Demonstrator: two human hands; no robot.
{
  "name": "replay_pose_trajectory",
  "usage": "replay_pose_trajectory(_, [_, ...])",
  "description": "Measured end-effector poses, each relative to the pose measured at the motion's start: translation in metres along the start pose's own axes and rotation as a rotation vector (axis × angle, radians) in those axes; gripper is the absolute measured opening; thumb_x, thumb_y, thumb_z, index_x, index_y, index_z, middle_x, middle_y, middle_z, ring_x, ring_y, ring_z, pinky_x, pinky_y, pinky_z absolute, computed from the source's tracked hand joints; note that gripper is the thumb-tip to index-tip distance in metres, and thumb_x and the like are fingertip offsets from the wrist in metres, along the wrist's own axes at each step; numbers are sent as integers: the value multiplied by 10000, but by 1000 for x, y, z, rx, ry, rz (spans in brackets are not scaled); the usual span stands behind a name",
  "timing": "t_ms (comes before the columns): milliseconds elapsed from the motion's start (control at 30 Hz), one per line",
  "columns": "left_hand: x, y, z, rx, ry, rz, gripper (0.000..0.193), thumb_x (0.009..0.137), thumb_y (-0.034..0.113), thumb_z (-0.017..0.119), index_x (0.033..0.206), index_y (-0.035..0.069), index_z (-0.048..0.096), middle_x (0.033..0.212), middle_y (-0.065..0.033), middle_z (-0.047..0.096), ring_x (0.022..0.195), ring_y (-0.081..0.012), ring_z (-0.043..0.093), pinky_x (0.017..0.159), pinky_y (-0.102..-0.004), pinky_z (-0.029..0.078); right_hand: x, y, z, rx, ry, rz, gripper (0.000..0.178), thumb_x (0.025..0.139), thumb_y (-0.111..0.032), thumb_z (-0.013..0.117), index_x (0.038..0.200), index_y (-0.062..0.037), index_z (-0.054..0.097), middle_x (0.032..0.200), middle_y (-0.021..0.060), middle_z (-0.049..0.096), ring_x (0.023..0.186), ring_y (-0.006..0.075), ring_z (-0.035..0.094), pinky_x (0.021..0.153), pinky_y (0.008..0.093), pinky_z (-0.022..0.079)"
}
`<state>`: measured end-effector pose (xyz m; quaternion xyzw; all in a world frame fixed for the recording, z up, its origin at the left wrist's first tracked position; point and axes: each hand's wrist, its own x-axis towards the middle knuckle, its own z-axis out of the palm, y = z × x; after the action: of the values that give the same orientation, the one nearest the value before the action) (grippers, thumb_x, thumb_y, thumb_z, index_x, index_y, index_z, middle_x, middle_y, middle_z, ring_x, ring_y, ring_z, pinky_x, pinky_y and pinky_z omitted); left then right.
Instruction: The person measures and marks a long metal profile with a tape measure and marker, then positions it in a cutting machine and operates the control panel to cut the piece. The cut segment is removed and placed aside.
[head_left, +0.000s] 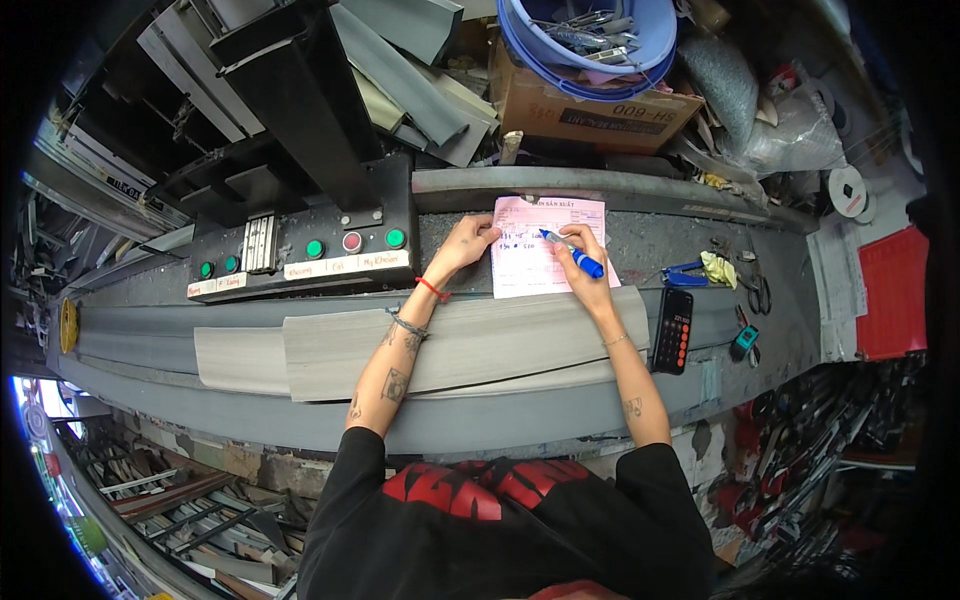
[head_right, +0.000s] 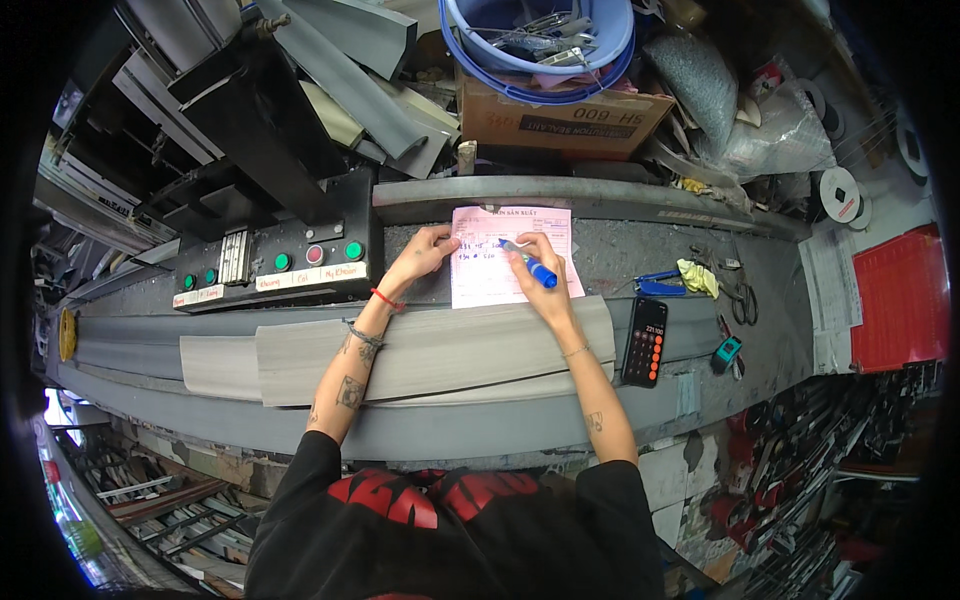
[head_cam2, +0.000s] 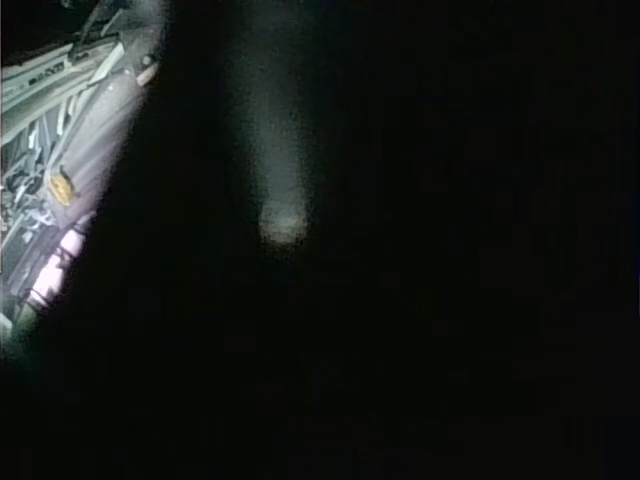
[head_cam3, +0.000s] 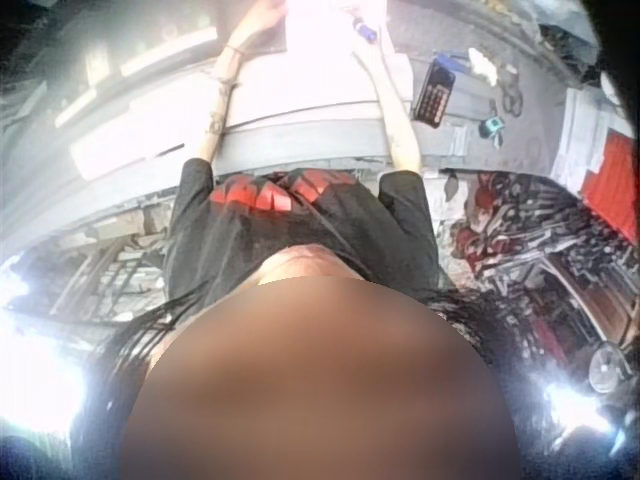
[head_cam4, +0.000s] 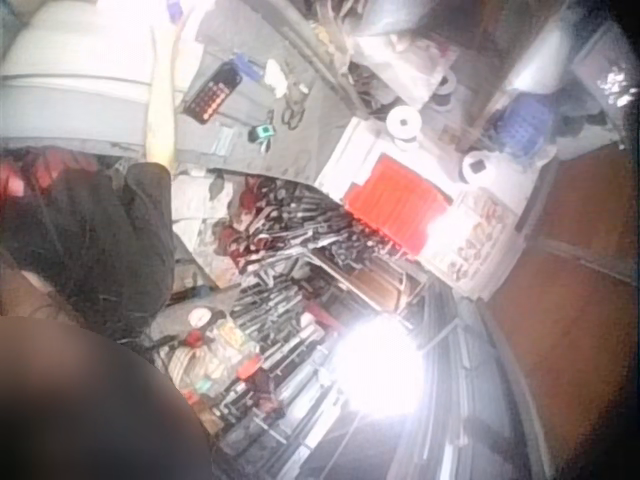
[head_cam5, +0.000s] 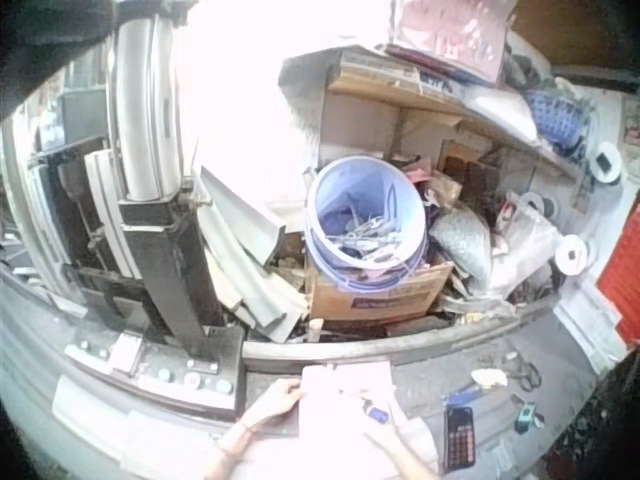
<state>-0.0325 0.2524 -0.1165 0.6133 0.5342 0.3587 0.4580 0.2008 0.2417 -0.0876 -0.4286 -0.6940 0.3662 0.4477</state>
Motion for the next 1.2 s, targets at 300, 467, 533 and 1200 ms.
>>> replay_pose_trajectory(300, [2, -3, -1, 90, 50, 16, 310, 899, 226, 607, 1071, -29, 644, 660, -25, 587, 525, -75, 447, 470, -259, 376, 1, -3, 0, -59, 28, 2, 187, 852, -147, 634, 918, -21, 512, 602, 42, 571, 553, 73, 489, 500, 256, 377])
replay_pose_trajectory(467, [2, -4, -2, 102, 39, 7, 311, 891, 225, 617, 1057, -37, 647, 648, -29, 578, 521, -81, 451, 475, -266, 382, 1, -6, -3, -108, -15, 67, 166, 845, -110, 641, 911, -6, 531, 654, 54, 600, 610, 68, 539, 551, 231, 413])
replay_pose_trajectory(533, [1, -3, -3, 109, 40, 9, 309, 889, 226, 621, 1047, -38, 651, 646, -29, 575, 519, -83, 453, 478, -269, 384, 1, -6, -3, -108, -20, 74, 170, 846, -116, 643, 910, -5, 531, 651, 55, 598, 607, 67, 536, 546, 232, 411])
replay_pose_trajectory(1200, [-35, 19, -23, -8, 181, 18, 390, 833, 71, 477, 1218, 49, 421, 1043, -65, 458, 805, -127, 459, 750, -249, 409, -22, -44, -46, 188, 495, 2, 171, 922, -123, 566, 1046, -27, 496, 795, 34, 542, 688, 65, 498, 575, 230, 407])
